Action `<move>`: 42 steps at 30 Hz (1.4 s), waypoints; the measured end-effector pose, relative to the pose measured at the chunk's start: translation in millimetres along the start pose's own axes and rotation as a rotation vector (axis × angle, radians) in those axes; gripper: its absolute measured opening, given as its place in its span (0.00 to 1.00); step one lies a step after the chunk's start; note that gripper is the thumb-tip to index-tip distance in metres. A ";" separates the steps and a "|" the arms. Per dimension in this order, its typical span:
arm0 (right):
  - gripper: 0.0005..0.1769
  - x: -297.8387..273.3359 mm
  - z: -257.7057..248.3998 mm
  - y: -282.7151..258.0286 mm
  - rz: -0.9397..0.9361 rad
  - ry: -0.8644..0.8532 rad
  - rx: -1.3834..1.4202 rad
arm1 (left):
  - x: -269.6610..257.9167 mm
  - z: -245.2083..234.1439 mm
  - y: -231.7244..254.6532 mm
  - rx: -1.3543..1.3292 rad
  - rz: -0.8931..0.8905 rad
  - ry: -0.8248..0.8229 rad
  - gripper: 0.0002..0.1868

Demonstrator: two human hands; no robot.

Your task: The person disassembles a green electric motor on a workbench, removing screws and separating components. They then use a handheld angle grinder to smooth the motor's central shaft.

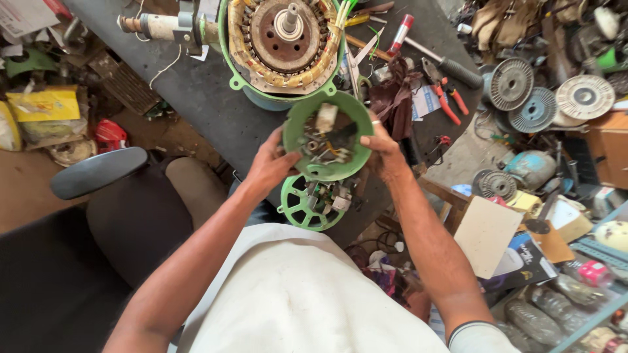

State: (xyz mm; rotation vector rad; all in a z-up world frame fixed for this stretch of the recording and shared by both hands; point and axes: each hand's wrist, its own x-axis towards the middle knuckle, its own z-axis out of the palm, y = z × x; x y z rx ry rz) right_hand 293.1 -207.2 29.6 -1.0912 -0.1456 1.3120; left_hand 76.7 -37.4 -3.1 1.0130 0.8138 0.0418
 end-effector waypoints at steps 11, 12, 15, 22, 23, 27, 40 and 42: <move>0.55 5.9 -4.7 -22.2 -0.410 0.394 -0.560 | 68.4 16.2 -38.9 0.321 0.467 0.263 0.24; 0.54 9.1 -3.8 -18.8 -0.444 0.391 -0.622 | 73.9 15.9 -45.0 0.285 0.469 0.256 0.24; 0.56 15.6 3.0 -11.1 -0.546 0.485 -1.085 | 89.7 13.8 -60.3 0.213 0.474 0.243 0.24; 0.60 18.3 34.5 -1.2 -0.614 0.551 -1.442 | 101.6 3.9 -81.3 0.238 0.564 0.222 0.22; 0.61 18.6 38.7 -1.8 -0.631 0.537 -1.471 | 102.8 4.5 -82.0 0.238 0.584 0.210 0.22; 0.60 18.1 56.5 3.0 -0.681 0.526 -1.634 | 105.3 2.7 -87.0 0.412 0.705 0.203 0.19; 0.60 14.1 68.7 14.0 -0.683 0.531 -1.676 | 113.2 -10.0 -88.4 0.596 1.005 0.229 0.18; 0.60 11.4 72.4 16.4 -0.701 0.539 -1.692 | 112.1 -10.2 -86.1 0.611 1.049 0.230 0.18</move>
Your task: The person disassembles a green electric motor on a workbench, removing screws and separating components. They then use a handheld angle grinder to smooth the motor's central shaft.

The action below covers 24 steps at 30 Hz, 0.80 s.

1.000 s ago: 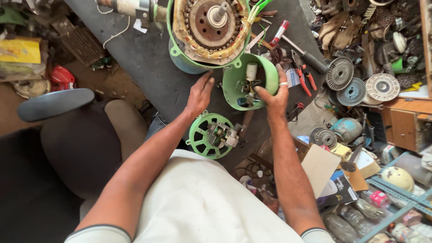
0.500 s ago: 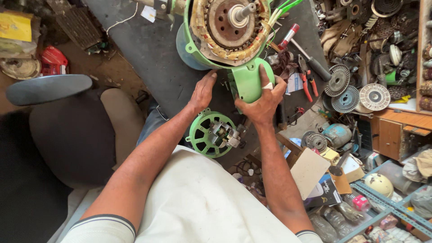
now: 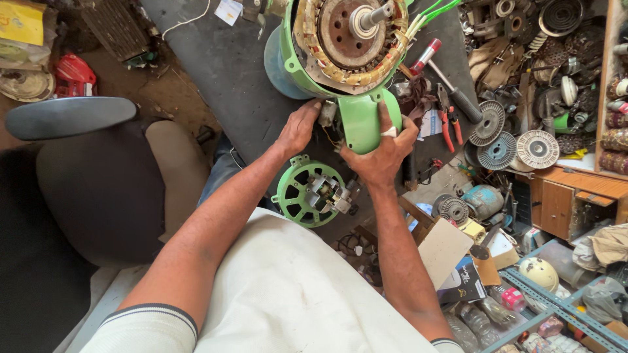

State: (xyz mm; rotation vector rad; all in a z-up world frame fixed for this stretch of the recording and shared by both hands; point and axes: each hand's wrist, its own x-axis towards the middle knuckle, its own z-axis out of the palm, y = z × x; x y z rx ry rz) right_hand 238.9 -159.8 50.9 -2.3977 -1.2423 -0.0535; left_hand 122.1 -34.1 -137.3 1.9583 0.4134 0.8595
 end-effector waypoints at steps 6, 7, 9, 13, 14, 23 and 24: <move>0.60 -12.1 -1.3 -26.4 -0.085 0.034 -0.113 | 3.0 -1.0 6.5 0.034 0.022 -0.005 0.15; 0.59 -12.1 -1.4 -29.8 -0.102 0.043 -0.129 | 3.2 -1.1 8.5 0.036 0.037 -0.004 0.15; 0.60 -10.4 -2.6 -31.8 -0.083 0.047 -0.123 | 2.6 -0.8 12.6 0.030 0.059 0.007 0.15; 0.59 -10.1 -8.1 -27.6 -0.003 0.025 -0.083 | 3.5 -0.3 15.5 -0.167 -0.183 -0.005 0.16; 0.59 -11.9 -10.4 -26.1 -0.004 0.026 -0.086 | 5.5 -0.6 13.6 -0.256 -0.311 -0.022 0.16; 0.61 -24.5 -7.2 -21.5 -0.073 0.064 -0.055 | 7.4 0.8 7.9 -0.312 -0.538 -0.100 0.19; 0.61 -23.7 -6.2 -20.2 -0.061 0.051 -0.043 | 4.6 1.0 11.6 -0.296 -0.493 -0.083 0.19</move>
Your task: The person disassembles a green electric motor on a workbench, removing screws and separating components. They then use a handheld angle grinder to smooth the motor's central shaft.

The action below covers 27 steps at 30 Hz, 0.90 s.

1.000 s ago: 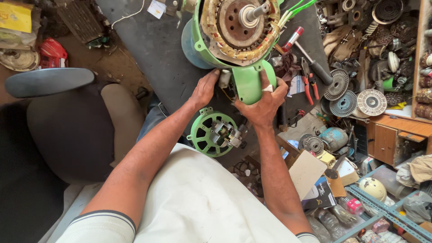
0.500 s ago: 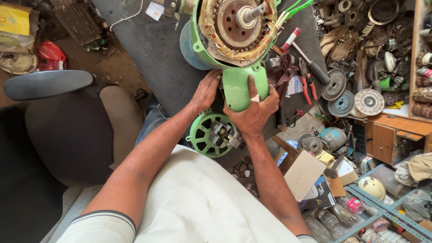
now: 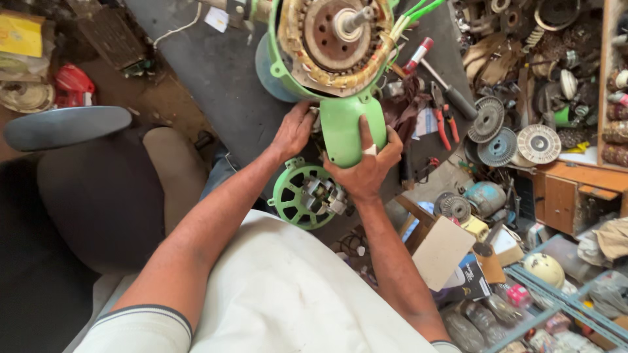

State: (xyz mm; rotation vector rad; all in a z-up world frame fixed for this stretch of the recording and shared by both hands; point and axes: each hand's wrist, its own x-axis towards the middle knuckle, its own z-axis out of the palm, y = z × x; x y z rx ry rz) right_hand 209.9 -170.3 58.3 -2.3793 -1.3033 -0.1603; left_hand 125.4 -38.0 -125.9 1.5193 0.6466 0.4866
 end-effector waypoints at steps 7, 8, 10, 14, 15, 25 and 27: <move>0.66 20.4 -11.0 22.7 -0.069 -0.166 0.138 | 3.3 -9.0 21.0 0.090 -0.087 -0.015 0.23; 0.65 22.6 -11.1 25.3 -0.081 -0.180 0.140 | 4.8 -9.0 23.8 0.096 -0.105 -0.010 0.24; 0.61 21.5 -10.6 28.3 -0.100 -0.211 0.147 | 5.1 -9.1 26.6 -0.042 0.023 0.020 0.30; 0.67 6.8 3.6 26.3 -0.070 -0.274 0.231 | 7.4 -10.8 21.9 0.039 -0.365 -0.032 0.37; 0.67 2.0 7.4 26.3 -0.070 -0.267 0.200 | 9.6 -11.5 20.3 0.032 -0.356 -0.011 0.35; 0.62 5.6 38.4 98.4 0.541 -0.198 1.111 | 18.0 -4.0 36.3 0.074 -0.421 0.040 0.22; 0.57 6.5 35.4 96.8 0.601 -0.150 1.157 | 20.7 -5.7 45.9 0.097 -0.448 -0.008 0.23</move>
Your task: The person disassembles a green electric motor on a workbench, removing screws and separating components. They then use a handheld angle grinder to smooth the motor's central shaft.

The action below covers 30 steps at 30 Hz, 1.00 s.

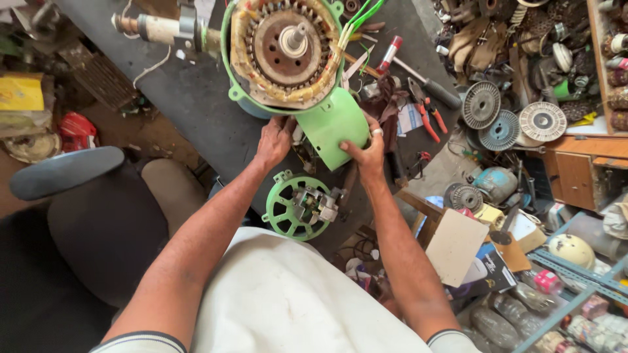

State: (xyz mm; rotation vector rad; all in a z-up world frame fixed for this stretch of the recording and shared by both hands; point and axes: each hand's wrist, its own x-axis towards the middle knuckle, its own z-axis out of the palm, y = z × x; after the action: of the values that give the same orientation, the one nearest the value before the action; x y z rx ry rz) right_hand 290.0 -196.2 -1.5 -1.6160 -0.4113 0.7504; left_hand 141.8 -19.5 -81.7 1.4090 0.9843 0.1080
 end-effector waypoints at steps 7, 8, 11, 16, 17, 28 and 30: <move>0.57 -23.2 26.1 -35.9 -0.395 0.003 -0.289 | 1.5 -3.4 -11.3 0.057 0.092 -0.147 0.31; 0.55 -28.9 28.5 -41.2 -0.447 0.022 -0.396 | 3.4 -0.2 -17.2 0.078 0.148 -0.165 0.33; 0.50 -39.1 40.7 -56.6 -0.578 0.056 -0.602 | 7.5 1.8 -34.3 -0.014 0.312 -0.163 0.31; 0.47 -47.5 48.0 -65.6 -0.698 0.022 -0.595 | 14.5 2.9 -55.4 -0.050 0.484 -0.185 0.32; 0.45 -50.1 45.8 -65.3 -0.706 0.016 -0.617 | 12.4 5.9 -57.9 -0.094 0.507 -0.208 0.32; 0.63 -14.3 12.3 -100.2 -0.636 -0.257 -0.930 | 26.6 24.1 -57.2 0.176 0.378 -0.220 0.32; 0.69 -1.5 6.4 -107.8 -0.663 -0.323 -0.965 | 33.1 33.1 -55.7 0.157 0.368 -0.211 0.32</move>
State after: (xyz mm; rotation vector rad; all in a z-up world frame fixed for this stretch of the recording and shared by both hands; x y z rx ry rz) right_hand 300.5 -171.8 103.2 -2.0249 -1.6386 0.2776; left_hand 156.5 -37.6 -150.6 1.6985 0.5620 0.1532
